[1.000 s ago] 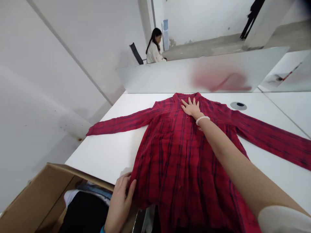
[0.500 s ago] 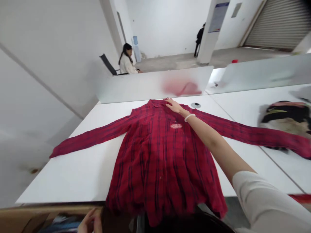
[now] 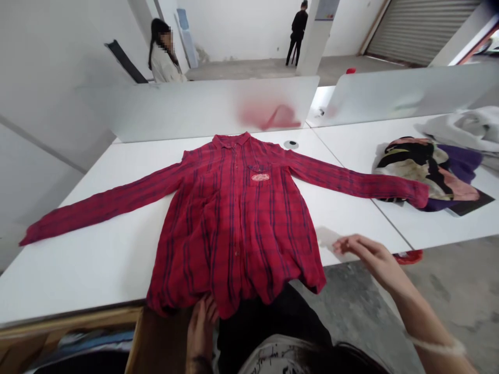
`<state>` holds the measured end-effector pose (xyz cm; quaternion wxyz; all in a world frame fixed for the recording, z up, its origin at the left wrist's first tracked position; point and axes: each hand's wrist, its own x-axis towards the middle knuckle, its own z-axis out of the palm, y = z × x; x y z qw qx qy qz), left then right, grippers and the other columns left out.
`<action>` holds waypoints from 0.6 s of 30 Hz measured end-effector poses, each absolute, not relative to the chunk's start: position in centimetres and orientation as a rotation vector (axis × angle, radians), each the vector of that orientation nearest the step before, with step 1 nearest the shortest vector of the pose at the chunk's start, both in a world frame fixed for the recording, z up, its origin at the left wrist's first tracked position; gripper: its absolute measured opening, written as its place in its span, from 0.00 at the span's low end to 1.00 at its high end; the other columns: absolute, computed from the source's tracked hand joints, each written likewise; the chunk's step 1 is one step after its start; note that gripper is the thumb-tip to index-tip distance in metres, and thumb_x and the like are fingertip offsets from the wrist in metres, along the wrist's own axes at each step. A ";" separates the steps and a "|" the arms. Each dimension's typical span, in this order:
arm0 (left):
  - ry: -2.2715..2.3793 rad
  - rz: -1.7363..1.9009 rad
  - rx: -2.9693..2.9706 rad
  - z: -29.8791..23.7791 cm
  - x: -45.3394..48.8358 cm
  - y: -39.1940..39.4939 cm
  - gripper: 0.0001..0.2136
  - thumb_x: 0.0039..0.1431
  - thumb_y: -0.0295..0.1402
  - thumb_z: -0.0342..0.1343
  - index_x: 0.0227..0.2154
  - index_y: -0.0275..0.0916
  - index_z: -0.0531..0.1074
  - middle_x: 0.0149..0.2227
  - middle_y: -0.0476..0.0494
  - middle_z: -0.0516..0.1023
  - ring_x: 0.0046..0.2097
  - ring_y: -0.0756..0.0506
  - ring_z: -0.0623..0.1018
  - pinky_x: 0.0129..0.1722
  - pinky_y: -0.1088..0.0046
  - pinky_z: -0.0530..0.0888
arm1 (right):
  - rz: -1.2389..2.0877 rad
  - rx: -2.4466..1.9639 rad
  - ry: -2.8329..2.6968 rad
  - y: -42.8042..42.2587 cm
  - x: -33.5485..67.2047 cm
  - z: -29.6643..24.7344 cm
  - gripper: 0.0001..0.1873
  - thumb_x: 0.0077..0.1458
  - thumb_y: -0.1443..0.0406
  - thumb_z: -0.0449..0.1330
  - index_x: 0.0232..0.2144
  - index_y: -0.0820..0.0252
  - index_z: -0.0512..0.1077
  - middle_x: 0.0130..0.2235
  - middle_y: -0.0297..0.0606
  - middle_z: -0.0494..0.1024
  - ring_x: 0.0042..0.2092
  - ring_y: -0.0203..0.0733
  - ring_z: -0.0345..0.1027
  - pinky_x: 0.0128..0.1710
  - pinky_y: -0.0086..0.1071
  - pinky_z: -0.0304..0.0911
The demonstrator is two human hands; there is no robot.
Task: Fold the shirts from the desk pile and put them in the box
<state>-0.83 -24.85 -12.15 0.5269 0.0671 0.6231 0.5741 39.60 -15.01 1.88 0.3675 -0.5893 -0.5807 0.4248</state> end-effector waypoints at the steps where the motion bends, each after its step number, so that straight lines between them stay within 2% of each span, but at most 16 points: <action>1: 1.404 1.426 0.051 -11.7 -0.4 -24.5 0.17 0.43 0.44 0.63 0.35 0.40 0.75 0.37 0.42 0.80 0.42 0.41 0.79 0.44 0.63 0.75 | 1.120 -1.554 -1.493 -16.8 39.6 1.5 0.18 0.58 0.51 0.54 0.33 0.59 0.76 0.37 0.42 0.79 0.42 0.47 0.73 0.46 0.37 0.67; 5: 1.168 1.491 -0.079 -9.5 0.6 -23.5 0.08 0.51 0.36 0.58 0.33 0.41 0.77 0.36 0.45 0.80 0.45 0.45 0.78 0.50 0.67 0.71 | 1.153 -1.649 -1.552 -20.3 38.7 0.6 0.20 0.56 0.49 0.55 0.34 0.58 0.76 0.39 0.43 0.79 0.44 0.48 0.72 0.45 0.36 0.67; 7: 1.080 1.467 -0.095 -8.6 0.8 -23.8 0.09 0.55 0.37 0.54 0.34 0.43 0.78 0.35 0.45 0.81 0.44 0.45 0.78 0.52 0.65 0.70 | 1.277 -1.599 -1.608 -20.5 38.0 0.1 0.22 0.58 0.49 0.52 0.33 0.59 0.76 0.37 0.43 0.79 0.42 0.47 0.72 0.43 0.34 0.67; 10: 0.915 1.488 -0.077 -7.8 1.1 -24.8 0.15 0.60 0.42 0.47 0.40 0.47 0.77 0.42 0.45 0.80 0.50 0.44 0.76 0.55 0.63 0.67 | 1.766 -1.412 -1.742 -20.5 36.6 -1.3 0.23 0.59 0.50 0.52 0.34 0.61 0.77 0.34 0.42 0.79 0.35 0.42 0.73 0.36 0.32 0.67; 13: 0.763 1.624 0.001 -7.9 1.5 -25.6 0.17 0.62 0.43 0.44 0.48 0.53 0.73 0.52 0.50 0.75 0.58 0.45 0.68 0.59 0.63 0.63 | 2.188 -1.179 -1.673 -20.6 34.3 -4.1 0.20 0.55 0.52 0.57 0.42 0.59 0.75 0.37 0.41 0.79 0.31 0.38 0.73 0.32 0.30 0.67; 15: 0.719 1.652 0.050 -8.2 1.9 -25.5 0.17 0.63 0.46 0.43 0.49 0.54 0.72 0.54 0.51 0.73 0.60 0.46 0.66 0.60 0.62 0.61 | 2.143 -1.151 -1.398 -20.7 32.3 -6.1 0.20 0.50 0.54 0.63 0.44 0.57 0.74 0.40 0.40 0.79 0.34 0.37 0.74 0.33 0.29 0.67; 18: 0.763 1.581 0.097 -8.7 2.8 -24.8 0.20 0.61 0.50 0.44 0.50 0.50 0.71 0.53 0.47 0.74 0.60 0.44 0.65 0.61 0.59 0.59 | 1.866 -1.109 -0.821 -20.4 29.5 -8.3 0.17 0.45 0.55 0.67 0.37 0.56 0.74 0.37 0.36 0.79 0.39 0.40 0.74 0.39 0.33 0.68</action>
